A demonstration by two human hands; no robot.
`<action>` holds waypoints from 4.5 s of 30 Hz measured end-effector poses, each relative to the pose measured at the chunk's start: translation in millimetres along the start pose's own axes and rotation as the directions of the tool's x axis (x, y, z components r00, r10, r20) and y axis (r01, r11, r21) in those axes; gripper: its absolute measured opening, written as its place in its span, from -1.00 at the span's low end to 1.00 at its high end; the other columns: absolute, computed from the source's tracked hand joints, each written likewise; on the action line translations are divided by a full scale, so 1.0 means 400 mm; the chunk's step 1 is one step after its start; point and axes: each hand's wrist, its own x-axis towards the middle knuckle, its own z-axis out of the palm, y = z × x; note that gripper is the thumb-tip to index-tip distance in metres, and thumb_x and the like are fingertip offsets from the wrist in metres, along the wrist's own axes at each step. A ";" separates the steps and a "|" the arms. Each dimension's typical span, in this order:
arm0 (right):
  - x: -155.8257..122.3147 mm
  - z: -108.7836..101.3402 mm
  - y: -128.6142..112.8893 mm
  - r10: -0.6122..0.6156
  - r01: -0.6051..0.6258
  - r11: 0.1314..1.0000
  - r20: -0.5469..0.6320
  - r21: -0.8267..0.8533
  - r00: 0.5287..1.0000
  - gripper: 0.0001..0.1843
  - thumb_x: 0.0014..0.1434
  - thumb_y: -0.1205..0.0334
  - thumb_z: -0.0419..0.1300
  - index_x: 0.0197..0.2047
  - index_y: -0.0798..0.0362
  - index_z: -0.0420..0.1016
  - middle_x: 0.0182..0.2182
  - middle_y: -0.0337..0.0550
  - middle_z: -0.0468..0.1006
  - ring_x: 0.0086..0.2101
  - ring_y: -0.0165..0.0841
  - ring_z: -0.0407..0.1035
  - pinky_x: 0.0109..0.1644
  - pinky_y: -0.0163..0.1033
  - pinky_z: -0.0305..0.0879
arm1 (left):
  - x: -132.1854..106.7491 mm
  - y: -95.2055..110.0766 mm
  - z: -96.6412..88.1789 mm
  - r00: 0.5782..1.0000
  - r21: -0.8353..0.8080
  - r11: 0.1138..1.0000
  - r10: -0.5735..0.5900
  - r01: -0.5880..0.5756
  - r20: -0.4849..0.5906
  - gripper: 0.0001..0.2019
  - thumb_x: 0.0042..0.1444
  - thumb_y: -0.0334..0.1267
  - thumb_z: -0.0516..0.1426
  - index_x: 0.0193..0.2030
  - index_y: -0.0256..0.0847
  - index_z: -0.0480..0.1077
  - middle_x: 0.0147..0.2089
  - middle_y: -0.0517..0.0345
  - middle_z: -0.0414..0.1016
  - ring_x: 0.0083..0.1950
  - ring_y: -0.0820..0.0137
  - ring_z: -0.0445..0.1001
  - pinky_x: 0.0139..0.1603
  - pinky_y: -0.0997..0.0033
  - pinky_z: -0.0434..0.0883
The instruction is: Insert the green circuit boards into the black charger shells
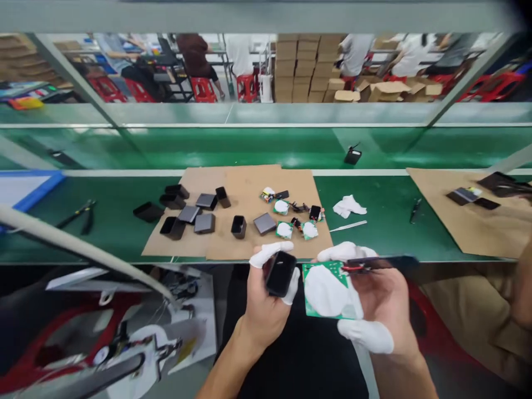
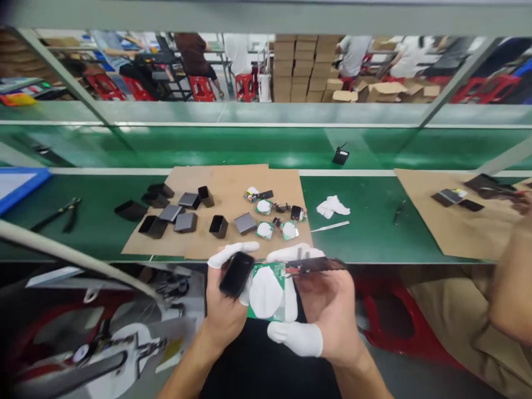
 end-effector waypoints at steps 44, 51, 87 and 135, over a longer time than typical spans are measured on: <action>-0.009 0.033 0.003 -0.279 0.347 0.733 0.207 -0.585 0.938 -0.22 -0.06 0.37 0.67 0.24 0.02 0.60 -0.03 -0.08 0.74 -0.11 -0.20 0.63 -0.02 -0.15 0.62 | 0.006 0.018 -0.039 0.958 0.117 0.955 0.256 -0.271 0.129 -0.40 0.41 -0.17 0.27 0.51 -0.15 0.23 0.32 -0.26 0.52 0.31 0.05 0.56 0.19 0.00 0.65; -0.014 0.036 0.005 -0.220 0.304 0.763 0.213 -0.571 0.952 -0.20 -0.03 0.45 0.62 0.28 0.00 0.58 -0.01 -0.05 0.69 -0.10 -0.16 0.60 -0.06 -0.07 0.58 | 0.009 0.020 -0.046 0.955 0.134 0.951 0.259 -0.277 0.142 -0.39 0.39 -0.28 0.24 0.53 -0.17 0.21 0.31 -0.27 0.53 0.29 0.06 0.58 0.16 0.00 0.66; 0.030 0.051 0.035 -0.027 0.143 0.733 0.182 -0.665 0.983 -0.39 0.09 0.36 0.58 0.17 -0.17 0.57 -0.01 -0.19 0.61 -0.01 -0.19 0.52 0.08 -0.06 0.51 | -0.049 -0.034 -0.002 0.993 -0.140 0.986 -0.082 0.094 0.088 -0.51 0.36 -0.33 0.26 0.38 -0.07 0.32 0.12 0.01 0.44 0.06 0.25 0.53 0.13 0.16 0.56; 0.056 -0.010 0.139 0.141 -0.133 0.974 0.031 -0.182 0.990 -0.49 0.20 -0.15 0.53 0.13 -0.16 0.67 -0.05 -0.10 0.70 -0.13 -0.19 0.61 0.03 -0.05 0.64 | 0.000 0.087 -0.083 0.733 -0.330 0.663 -0.536 0.672 0.419 -0.32 0.30 0.24 0.31 0.33 -0.10 0.20 -0.18 0.10 0.61 -0.47 0.44 0.56 -0.56 0.57 0.33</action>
